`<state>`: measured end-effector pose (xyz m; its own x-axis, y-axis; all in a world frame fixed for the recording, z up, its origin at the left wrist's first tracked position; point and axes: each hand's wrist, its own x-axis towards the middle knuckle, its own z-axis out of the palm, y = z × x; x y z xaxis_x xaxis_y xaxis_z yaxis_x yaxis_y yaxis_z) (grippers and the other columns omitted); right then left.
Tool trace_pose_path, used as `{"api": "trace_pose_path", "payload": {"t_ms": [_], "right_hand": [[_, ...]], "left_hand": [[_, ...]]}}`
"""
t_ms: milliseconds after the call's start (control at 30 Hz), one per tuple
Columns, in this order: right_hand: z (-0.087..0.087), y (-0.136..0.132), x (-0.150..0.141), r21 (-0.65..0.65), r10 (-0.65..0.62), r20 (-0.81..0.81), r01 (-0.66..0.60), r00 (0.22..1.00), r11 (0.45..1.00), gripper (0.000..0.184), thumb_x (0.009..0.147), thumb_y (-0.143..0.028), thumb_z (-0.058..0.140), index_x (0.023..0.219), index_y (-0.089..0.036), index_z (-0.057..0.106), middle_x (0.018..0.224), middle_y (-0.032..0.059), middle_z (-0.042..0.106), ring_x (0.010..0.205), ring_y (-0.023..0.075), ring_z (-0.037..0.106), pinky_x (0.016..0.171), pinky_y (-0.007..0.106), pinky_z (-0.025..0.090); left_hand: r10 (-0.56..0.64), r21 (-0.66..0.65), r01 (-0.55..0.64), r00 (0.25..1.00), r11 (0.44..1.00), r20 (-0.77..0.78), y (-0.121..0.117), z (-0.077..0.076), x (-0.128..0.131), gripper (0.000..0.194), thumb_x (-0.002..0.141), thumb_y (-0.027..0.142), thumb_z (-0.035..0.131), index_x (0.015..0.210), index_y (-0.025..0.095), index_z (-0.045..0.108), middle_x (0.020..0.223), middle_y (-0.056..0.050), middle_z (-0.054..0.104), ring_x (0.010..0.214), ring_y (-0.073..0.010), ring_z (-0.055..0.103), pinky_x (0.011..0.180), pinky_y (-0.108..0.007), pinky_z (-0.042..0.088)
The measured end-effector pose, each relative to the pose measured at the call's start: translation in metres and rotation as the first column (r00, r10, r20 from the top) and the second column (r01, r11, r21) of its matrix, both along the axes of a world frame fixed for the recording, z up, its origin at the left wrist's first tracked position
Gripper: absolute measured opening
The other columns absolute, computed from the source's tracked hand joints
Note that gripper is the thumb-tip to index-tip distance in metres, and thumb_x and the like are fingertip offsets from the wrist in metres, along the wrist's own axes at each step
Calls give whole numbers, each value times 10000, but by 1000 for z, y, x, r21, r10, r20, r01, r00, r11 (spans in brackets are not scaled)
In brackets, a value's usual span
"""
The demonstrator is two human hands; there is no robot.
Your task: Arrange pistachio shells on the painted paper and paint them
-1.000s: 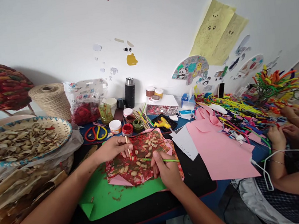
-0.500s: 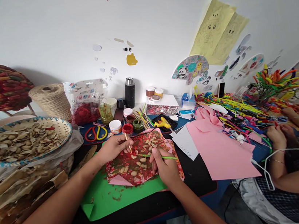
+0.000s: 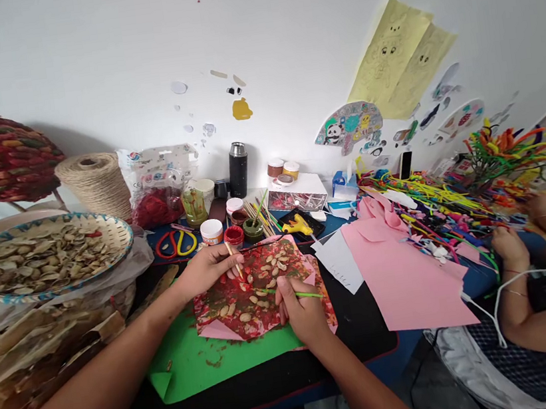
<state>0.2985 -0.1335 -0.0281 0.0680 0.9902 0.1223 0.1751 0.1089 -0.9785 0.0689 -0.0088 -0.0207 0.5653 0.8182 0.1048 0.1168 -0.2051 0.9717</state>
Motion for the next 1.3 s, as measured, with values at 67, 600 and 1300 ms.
{"api": "trace_pose_path", "payload": {"t_ms": [67, 600, 1300], "right_hand": [[-1, 0, 0, -4, 5, -2, -5, 1000, 1000, 634, 1008, -760, 548, 666, -229, 587, 424, -61, 440, 358, 132, 512, 408, 249, 358], [-1, 3, -2, 9, 6, 53, -6, 999, 1000, 645, 1035, -751, 506, 669, -225, 581, 443, -52, 464, 393, 128, 520, 435, 245, 379], [3, 9, -8, -9, -20, 16, 21, 1000, 1000, 644, 1000, -798, 513, 692, -235, 571, 461, -56, 473, 390, 137, 526, 425, 250, 388]], "left_hand": [[-15, -22, 15, 1000, 1000, 21, 0, 0, 1, 464, 893, 637, 728, 861, 177, 673, 725, -16, 728, 651, -183, 701, 620, -277, 561], [-31, 33, 34, 998, 999, -61, 0, -4, 0, 446, 940, 625, 671, 854, 188, 645, 717, -13, 725, 653, -190, 704, 647, -289, 573], [-28, 22, 29, 998, 999, -51, 1, -6, 1, 454, 928, 644, 671, 854, 197, 643, 725, -11, 720, 670, -196, 711, 655, -293, 578]]}}
